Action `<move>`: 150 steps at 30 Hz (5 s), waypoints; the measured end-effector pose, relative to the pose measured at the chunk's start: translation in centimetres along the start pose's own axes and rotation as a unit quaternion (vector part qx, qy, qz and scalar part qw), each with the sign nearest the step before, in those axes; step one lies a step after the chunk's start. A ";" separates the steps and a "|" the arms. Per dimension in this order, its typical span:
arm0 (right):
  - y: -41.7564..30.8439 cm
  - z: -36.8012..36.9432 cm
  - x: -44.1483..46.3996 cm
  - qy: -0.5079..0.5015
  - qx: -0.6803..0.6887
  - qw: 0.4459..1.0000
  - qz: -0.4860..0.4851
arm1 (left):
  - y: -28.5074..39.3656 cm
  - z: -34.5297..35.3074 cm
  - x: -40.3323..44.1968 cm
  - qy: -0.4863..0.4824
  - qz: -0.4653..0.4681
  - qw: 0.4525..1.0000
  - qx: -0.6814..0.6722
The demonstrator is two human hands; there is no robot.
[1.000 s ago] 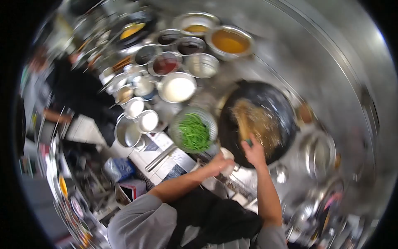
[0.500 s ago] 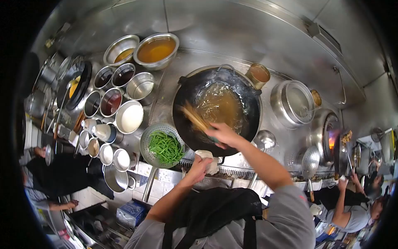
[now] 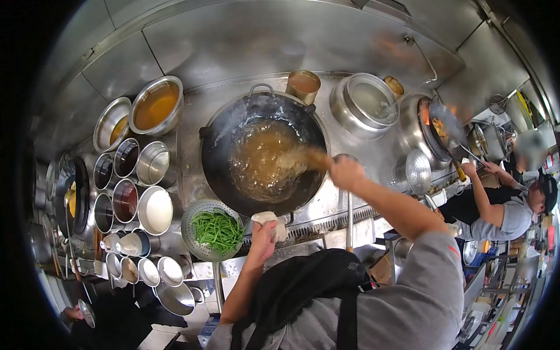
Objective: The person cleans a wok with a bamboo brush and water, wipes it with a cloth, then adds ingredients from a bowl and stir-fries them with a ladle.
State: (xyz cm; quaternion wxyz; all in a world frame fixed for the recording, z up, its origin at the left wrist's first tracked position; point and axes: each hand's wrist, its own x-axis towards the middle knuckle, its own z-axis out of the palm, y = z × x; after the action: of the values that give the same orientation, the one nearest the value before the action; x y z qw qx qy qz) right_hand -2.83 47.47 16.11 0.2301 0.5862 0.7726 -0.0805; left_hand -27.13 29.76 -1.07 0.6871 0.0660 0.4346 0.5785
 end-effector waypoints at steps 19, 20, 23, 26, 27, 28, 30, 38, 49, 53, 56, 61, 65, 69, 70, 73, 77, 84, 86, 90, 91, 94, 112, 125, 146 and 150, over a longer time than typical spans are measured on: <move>-5.4 0.7 -5.7 -0.101 0.126 0.979 -0.124 | 2.6 0.6 -1.8 -0.073 0.000 0.995 0.070; -3.5 0.4 -5.3 -0.094 0.106 0.984 -0.105 | 3.2 1.0 -2.1 -0.070 -0.015 0.995 0.073; -1.8 1.2 2.1 0.005 0.067 0.998 0.018 | 4.3 1.2 -2.0 -0.043 -0.087 0.994 0.057; -7.7 1.0 8.6 0.032 0.143 0.986 0.078 | 3.8 0.4 -1.0 -0.054 -0.082 0.994 0.054; -10.9 1.1 8.8 0.050 0.166 0.983 0.068 | 4.0 0.3 -1.0 -0.062 -0.066 0.994 0.056; -13.7 1.2 8.3 0.068 0.189 0.978 0.059 | 3.8 -0.1 -0.6 -0.063 -0.064 0.994 0.062; -17.8 2.9 7.5 0.111 0.256 0.960 0.008 | 3.0 -1.0 0.1 -0.049 -0.027 0.997 0.062; -8.2 4.0 -2.2 -0.078 0.273 0.929 -0.237 | 3.8 0.0 -1.4 -0.035 -0.012 0.998 0.053; -16.4 2.5 5.2 0.050 0.220 0.974 -0.029 | 3.1 -1.3 -0.2 -0.059 -0.026 0.995 0.078; -14.2 1.7 -2.8 -0.017 0.176 0.980 -0.093 | 3.9 -0.5 -1.1 -0.034 -0.029 0.996 0.075; -7.2 2.2 -3.6 -0.089 0.018 0.996 -0.025 | 3.2 -0.2 -0.7 -0.024 -0.022 0.998 0.049; -4.4 -0.5 8.4 0.059 0.064 0.996 0.027 | 3.5 -0.3 -0.6 -0.028 -0.069 0.997 0.020; -14.2 0.4 11.2 0.082 0.308 0.948 -0.006 | 2.9 -1.4 0.8 -0.038 -0.096 0.992 0.065; -16.3 4.9 7.7 0.092 0.359 0.917 -0.146 | 3.6 -0.1 0.2 0.011 -0.073 0.994 0.086; -15.4 5.8 6.2 0.072 0.350 0.917 -0.176 | 3.8 -0.1 0.2 0.002 -0.052 0.994 0.095; -10.2 2.7 -0.6 -0.038 0.244 0.960 -0.128 | 4.0 0.2 0.3 0.009 -0.026 0.994 0.107; -0.4 2.1 -3.3 -0.047 0.110 0.993 -0.015 | 3.7 -0.4 1.0 0.001 -0.030 0.993 0.114; 5.9 10.2 -8.6 0.297 0.329 0.889 0.118 | 4.0 0.1 0.5 -0.025 -0.115 0.992 0.035; 4.9 13.7 -14.1 0.296 0.349 0.865 0.206 | 4.2 0.6 0.3 -0.015 -0.145 0.989 0.029; 5.9 27.1 -22.3 0.166 0.335 0.854 0.363 | 3.5 0.6 0.8 -0.019 -0.115 0.992 0.042; 6.7 27.9 -23.4 0.172 0.340 0.848 0.369 | 3.1 0.7 0.9 -0.027 -0.092 0.994 0.058; 9.4 28.5 -26.0 0.125 0.389 0.848 0.338 | 2.4 1.7 -0.2 -0.024 -0.043 0.994 0.096; 2.7 8.3 -14.4 -0.030 0.812 0.578 -0.079 | -6.8 8.9 -6.9 0.108 0.300 0.900 0.297; 7.8 7.0 -12.8 -0.177 0.908 0.352 -0.145 | -7.9 11.0 -7.9 0.148 0.415 0.580 0.685; 10.5 9.8 -6.3 0.232 0.312 0.919 0.065 | -2.0 5.4 -2.4 0.084 0.301 0.910 0.271; 8.3 6.6 -9.1 0.351 0.404 0.840 0.087 | -1.2 1.9 0.5 0.029 0.136 0.983 0.120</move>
State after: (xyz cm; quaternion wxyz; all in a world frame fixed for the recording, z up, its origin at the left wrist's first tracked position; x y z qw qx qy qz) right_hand 8.59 39.40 15.59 -0.3076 0.6811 0.6465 -0.1536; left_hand -24.93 30.63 -0.90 0.5762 0.1898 0.5080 0.6115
